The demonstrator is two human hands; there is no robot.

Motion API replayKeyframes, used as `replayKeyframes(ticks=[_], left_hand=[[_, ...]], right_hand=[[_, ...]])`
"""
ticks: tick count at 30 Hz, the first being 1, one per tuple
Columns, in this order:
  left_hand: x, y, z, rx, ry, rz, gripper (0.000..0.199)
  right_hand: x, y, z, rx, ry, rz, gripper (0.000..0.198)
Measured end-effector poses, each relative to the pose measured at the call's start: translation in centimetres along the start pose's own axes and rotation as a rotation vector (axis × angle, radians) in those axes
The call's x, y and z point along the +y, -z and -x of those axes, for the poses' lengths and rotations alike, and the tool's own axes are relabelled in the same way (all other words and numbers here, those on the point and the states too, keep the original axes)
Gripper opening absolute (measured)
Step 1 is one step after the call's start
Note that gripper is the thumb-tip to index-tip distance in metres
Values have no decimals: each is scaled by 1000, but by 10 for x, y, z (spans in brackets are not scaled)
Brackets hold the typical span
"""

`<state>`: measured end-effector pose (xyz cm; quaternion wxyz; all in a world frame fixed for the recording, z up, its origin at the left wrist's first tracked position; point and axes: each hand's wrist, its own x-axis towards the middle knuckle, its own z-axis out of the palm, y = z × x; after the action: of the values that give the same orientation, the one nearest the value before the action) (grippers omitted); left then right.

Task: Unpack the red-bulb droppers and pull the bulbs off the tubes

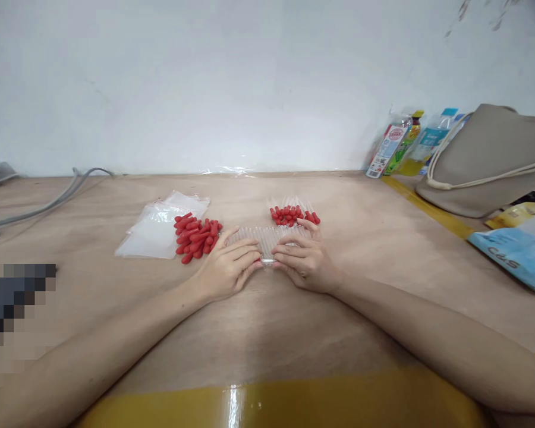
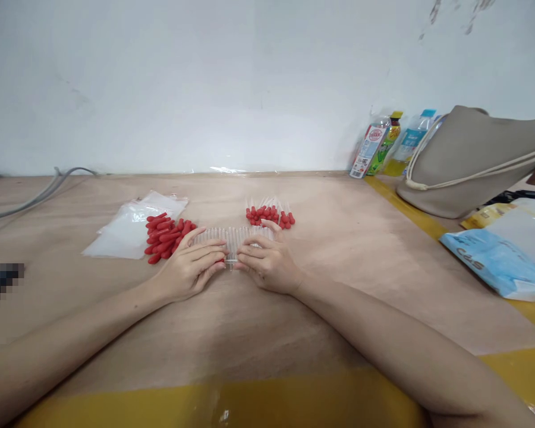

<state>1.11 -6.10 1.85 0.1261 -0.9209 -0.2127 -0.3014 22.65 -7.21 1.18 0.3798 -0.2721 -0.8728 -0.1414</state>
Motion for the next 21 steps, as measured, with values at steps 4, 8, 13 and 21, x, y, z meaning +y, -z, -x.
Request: replayKeyframes(ticks=[4,8,13,21], left_hand=[[1,2,0,-20,15,20,13],[2,3,0,-29,15,42,13],[-4,5,8,-21,31,64,13],[-21,14,20,140,155,55,12]], right_hand=[[0,3,2,11,12,22,15],[-2,4,3,49,50,44,12],[5,10,7,122,89,49,11],[20,7,10,125,-200,148,14]])
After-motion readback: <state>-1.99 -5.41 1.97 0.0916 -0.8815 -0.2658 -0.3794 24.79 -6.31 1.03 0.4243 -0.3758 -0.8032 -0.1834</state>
